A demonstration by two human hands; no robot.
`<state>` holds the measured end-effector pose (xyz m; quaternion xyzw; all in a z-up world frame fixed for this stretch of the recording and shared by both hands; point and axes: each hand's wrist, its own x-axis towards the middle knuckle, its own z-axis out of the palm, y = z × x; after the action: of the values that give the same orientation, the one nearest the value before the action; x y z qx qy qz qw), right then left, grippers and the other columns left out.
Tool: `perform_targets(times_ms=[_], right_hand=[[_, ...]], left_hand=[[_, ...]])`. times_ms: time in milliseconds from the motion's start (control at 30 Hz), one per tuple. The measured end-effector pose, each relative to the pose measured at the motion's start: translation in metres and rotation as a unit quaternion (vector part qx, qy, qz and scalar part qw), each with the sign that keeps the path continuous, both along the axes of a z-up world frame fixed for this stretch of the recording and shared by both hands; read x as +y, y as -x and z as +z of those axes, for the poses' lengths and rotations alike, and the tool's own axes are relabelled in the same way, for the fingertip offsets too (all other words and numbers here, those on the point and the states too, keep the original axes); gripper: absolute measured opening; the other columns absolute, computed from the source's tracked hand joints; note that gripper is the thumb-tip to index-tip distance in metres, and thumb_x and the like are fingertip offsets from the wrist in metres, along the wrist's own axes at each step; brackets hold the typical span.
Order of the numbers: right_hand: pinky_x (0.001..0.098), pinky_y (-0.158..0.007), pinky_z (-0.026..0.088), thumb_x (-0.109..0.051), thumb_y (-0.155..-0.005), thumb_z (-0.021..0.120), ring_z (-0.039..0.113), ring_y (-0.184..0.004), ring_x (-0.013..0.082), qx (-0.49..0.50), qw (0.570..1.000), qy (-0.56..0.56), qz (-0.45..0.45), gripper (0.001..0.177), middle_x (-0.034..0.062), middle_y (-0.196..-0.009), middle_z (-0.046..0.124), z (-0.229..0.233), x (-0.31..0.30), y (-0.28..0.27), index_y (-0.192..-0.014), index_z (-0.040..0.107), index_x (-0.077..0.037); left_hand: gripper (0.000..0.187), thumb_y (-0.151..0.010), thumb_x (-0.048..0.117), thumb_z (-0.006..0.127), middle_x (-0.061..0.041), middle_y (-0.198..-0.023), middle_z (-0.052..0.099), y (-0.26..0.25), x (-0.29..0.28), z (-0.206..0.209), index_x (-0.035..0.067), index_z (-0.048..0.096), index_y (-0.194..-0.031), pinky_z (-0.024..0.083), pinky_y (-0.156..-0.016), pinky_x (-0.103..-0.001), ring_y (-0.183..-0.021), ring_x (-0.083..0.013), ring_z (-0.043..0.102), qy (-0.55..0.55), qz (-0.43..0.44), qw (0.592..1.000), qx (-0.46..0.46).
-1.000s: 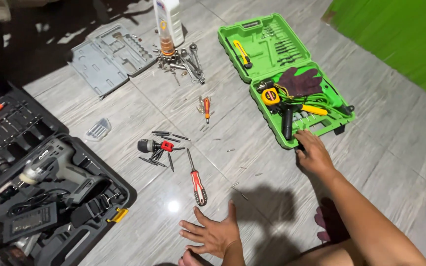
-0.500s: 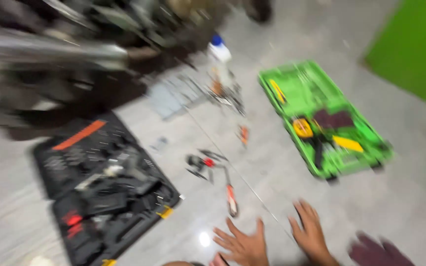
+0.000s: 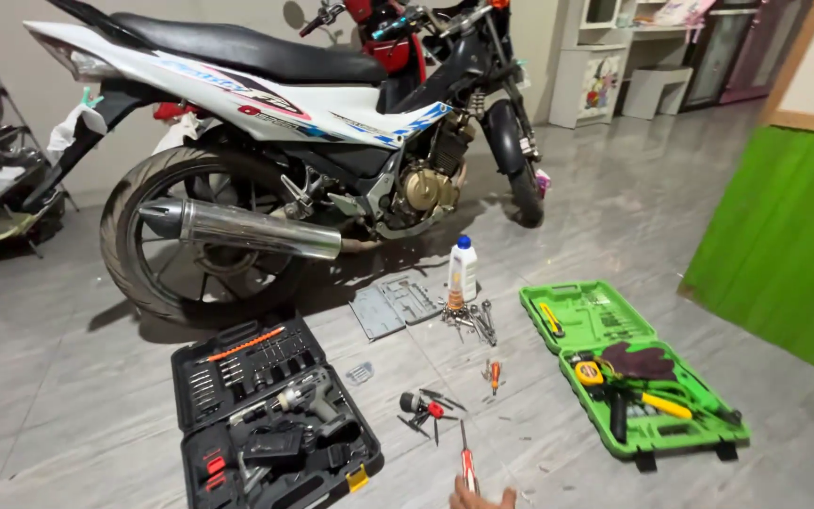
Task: Organizing a tool kit and then inserting small pins into an orange circular component
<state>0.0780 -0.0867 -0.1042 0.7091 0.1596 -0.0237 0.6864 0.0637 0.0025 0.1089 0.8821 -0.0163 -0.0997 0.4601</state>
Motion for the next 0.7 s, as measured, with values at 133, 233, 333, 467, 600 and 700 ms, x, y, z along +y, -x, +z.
perform_targets(times_ms=[133, 233, 333, 467, 600, 700], right_hand=[[0.0376, -0.112, 0.044, -0.049, -0.053, 0.091, 0.061, -0.129, 0.0333, -0.158, 0.878, -0.43, -0.136, 0.107, 0.0245, -0.139, 0.061, 0.018, -0.024, 0.078, -0.148, 0.051, -0.018], [0.0314, -0.113, 0.05, -0.021, -0.073, 0.083, 0.075, -0.119, 0.0207, -0.369, 0.207, -0.867, -0.265, 0.066, 0.0129, -0.141, 0.065, 0.037, -0.063, 0.194, -0.137, 0.07, -0.015], [0.0348, -0.111, 0.048, -0.033, -0.077, 0.078, 0.067, -0.125, 0.0267, -0.364, 0.283, -0.823, -0.331, 0.054, 0.0128, -0.129, 0.074, 0.099, -0.03, 0.169, -0.128, 0.074, -0.017], [0.0342, -0.104, 0.048, -0.024, -0.075, 0.078, 0.065, -0.113, 0.0244, -0.365, 0.314, -0.861, -0.162, 0.047, 0.0065, -0.113, 0.074, 0.154, 0.029, 0.137, -0.121, 0.073, -0.018], [0.0339, -0.095, 0.054, -0.016, -0.08, 0.078, 0.068, -0.101, 0.0231, -0.343, 0.254, -0.899, -0.094, 0.044, 0.0055, -0.113, 0.068, 0.18, 0.088, 0.111, -0.123, 0.074, -0.021], [0.0345, -0.089, 0.058, -0.01, -0.079, 0.08, 0.071, -0.101, 0.0259, -0.341, 0.213, -0.908, -0.118, 0.042, 0.0082, -0.108, 0.07, 0.175, 0.095, 0.115, -0.119, 0.077, -0.02]], left_hand=[[0.099, -0.079, 0.053, 0.081, 0.011, -0.15, 0.058, -0.041, 0.034, -0.052, 0.029, 0.029, -0.16, 0.041, -0.117, -0.032, -0.139, -0.0113, 0.055, 0.036, -0.123, 0.985, 0.112], [0.047, -0.08, 0.043, 0.082, 0.003, -0.086, 0.064, -0.057, 0.067, -0.021, 0.021, 0.06, -0.115, 0.052, -0.071, -0.032, -0.068, -0.0155, 0.063, 0.033, -0.197, 0.974, 0.104], [0.06, -0.078, 0.057, 0.076, -0.008, -0.12, 0.073, -0.076, 0.092, 0.0, 0.024, 0.062, -0.126, 0.052, -0.092, -0.036, -0.105, -0.0242, 0.07, -0.109, -0.193, 0.97, 0.095], [0.066, -0.084, 0.056, 0.069, -0.006, -0.146, 0.059, -0.057, 0.111, 0.041, 0.022, 0.056, -0.139, 0.048, -0.108, -0.043, -0.135, -0.0271, 0.057, -0.182, -0.159, 0.958, 0.151], [0.071, -0.076, 0.049, 0.077, -0.012, -0.138, 0.06, -0.053, 0.103, 0.021, 0.015, 0.06, -0.136, 0.049, -0.103, -0.05, -0.13, -0.0335, 0.06, -0.19, -0.174, 0.958, 0.125], [0.071, -0.076, 0.047, 0.078, -0.019, -0.137, 0.057, -0.052, 0.094, 0.001, 0.012, 0.061, -0.135, 0.048, -0.104, -0.059, -0.13, -0.0412, 0.058, -0.17, -0.199, 0.957, 0.123]])
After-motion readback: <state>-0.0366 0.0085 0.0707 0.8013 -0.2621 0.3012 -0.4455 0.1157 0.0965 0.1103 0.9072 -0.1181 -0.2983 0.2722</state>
